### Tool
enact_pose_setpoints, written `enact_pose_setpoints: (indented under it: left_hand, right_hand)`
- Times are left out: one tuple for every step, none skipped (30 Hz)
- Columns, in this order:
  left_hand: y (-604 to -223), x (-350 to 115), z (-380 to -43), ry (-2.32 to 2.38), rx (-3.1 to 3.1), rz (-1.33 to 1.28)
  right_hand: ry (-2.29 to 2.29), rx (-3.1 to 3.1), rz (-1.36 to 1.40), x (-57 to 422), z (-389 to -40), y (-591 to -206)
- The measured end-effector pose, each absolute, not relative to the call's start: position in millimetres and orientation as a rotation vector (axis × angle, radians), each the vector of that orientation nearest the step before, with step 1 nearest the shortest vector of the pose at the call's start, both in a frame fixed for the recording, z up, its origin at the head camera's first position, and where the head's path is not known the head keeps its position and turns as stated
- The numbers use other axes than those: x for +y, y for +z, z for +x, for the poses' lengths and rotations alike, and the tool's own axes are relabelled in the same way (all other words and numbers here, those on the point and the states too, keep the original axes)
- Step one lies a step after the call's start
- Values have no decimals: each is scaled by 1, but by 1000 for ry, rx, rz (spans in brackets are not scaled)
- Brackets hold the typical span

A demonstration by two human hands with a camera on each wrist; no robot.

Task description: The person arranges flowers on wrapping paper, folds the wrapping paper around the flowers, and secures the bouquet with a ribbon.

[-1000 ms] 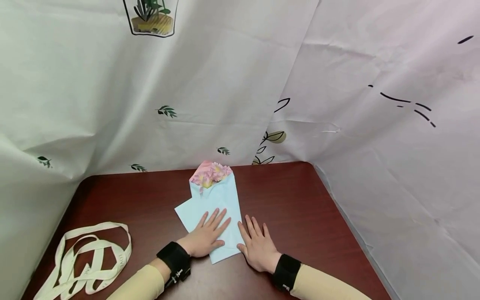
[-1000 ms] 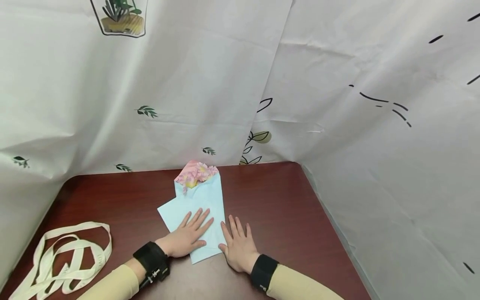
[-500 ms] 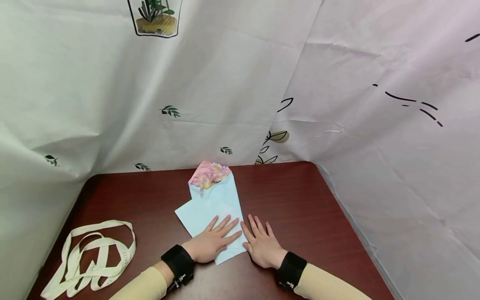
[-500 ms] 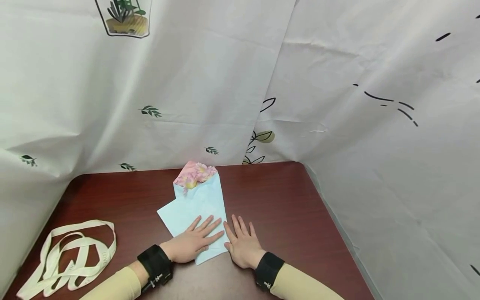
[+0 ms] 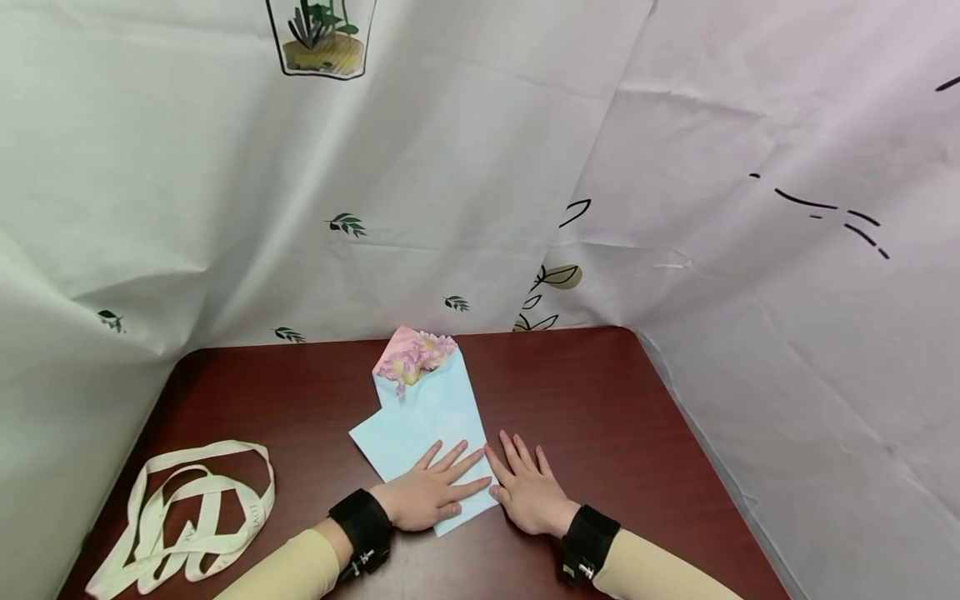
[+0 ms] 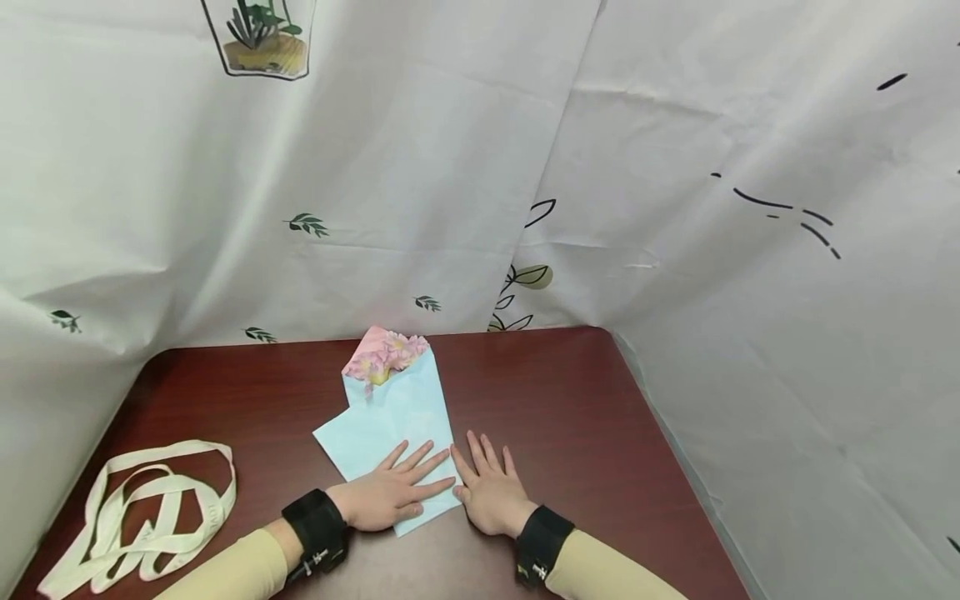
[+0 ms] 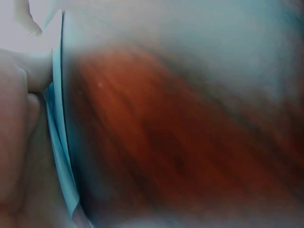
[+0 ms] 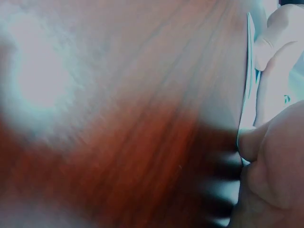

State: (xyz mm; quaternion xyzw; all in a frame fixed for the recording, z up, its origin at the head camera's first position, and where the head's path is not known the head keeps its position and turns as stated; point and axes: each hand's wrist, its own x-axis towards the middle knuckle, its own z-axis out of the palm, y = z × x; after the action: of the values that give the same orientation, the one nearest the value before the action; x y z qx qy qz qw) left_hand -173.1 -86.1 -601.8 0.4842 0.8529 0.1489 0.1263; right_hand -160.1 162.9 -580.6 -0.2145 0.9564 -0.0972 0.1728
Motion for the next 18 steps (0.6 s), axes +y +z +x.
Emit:
enact_pose_setpoints:
  left_hand:
    - [-601, -86, -174, 447, 2477, 1412]
    - [-598, -86, -173, 462, 2467, 1399]
    - [-598, -86, -174, 471, 2467, 1395]
    - [-598, -86, -174, 485, 2468, 1381]
    - [-598, -87, -174, 498, 2472, 1365]
    - [-598, -87, -174, 501, 2482, 1351]
    - [-597, -87, -174, 504, 2495, 1340]
    - [-597, -87, -174, 503, 2508, 1329]
    - [-597, -87, -175, 507, 2518, 1321]
    - [-597, -87, -175, 512, 2526, 1319]
    - [-596, -87, -175, 513, 2531, 1322]
    - [-596, -87, -176, 512, 2537, 1326]
    - [-596, -86, -176, 515, 2537, 1331]
    - [-596, -86, -176, 517, 2539, 1334]
    - [-597, -86, -176, 521, 2540, 1341]
    - [-598, -86, -176, 531, 2534, 1344]
    - [-598, -86, -176, 540, 2528, 1345]
    - [-599, -86, -176, 548, 2524, 1345]
  right_hand:
    - [-317, 2725, -604, 163, -160, -581]
    - [-362, 2738, -599, 162, -160, -582]
    - [-419, 2748, -593, 162, -160, -582]
    - [-480, 2758, -588, 161, -160, -582]
    - [-545, 2767, -579, 159, -160, -581]
    - [-611, 2774, -564, 158, -160, -580]
    - [-663, 2781, -545, 156, -161, -579]
    - [-715, 2787, -524, 155, -162, -577]
    - [-761, 2792, -501, 153, -163, -576]
    - [-809, 2795, -479, 151, -164, -574]
    - [-847, 2799, -458, 149, -165, -573]
    - [-878, 2800, -438, 148, -166, -572]
    - [-909, 2799, -418, 146, -167, -571]
    - [-952, 2784, -397, 145, -168, -570]
    - [-1010, 2750, -371, 143, -169, -569]
    - [-1072, 2708, -340, 142, -170, -569]
    - [-1131, 2656, -306, 142, -171, -569]
    - [-1194, 2596, -262, 142, -173, -568]
